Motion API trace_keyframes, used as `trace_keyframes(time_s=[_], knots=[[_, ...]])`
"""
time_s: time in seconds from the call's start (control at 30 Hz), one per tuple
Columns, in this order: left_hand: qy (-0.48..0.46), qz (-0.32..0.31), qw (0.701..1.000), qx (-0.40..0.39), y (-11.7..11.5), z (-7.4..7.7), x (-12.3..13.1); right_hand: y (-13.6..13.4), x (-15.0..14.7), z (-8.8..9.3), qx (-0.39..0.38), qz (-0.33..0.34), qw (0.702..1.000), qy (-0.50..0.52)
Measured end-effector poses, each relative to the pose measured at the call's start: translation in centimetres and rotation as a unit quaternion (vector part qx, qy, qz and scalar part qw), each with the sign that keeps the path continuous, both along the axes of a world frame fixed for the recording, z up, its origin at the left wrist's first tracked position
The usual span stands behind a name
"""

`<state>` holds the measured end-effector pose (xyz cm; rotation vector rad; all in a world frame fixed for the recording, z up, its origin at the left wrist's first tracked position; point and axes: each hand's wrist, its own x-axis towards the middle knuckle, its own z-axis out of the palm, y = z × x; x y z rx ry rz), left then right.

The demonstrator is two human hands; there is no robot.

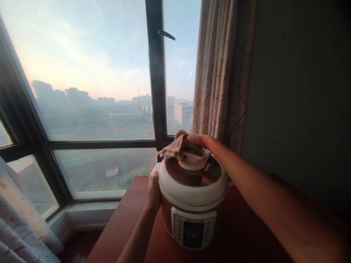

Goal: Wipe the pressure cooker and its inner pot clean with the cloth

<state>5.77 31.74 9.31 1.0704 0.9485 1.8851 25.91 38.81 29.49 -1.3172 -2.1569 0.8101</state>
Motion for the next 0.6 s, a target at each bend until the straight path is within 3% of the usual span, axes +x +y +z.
trace_keyframes(time_s=[0.13, 0.33, 0.6], knots=[[0.027, 0.017, 0.999, -0.005, -0.5, 0.5, 0.0, -0.3, 0.8, 0.3, -0.004, 0.016, 1.000, -0.020], [0.061, 0.045, 0.997, -0.003, -1.0, 1.2, 0.0, -0.3, -0.2, 0.0, 0.040, -0.027, 0.995, -0.092], [0.080, 0.057, 0.995, -0.003, -1.5, 1.8, 0.1, -3.0, 1.8, -0.2, 0.095, -0.052, 0.991, -0.084]])
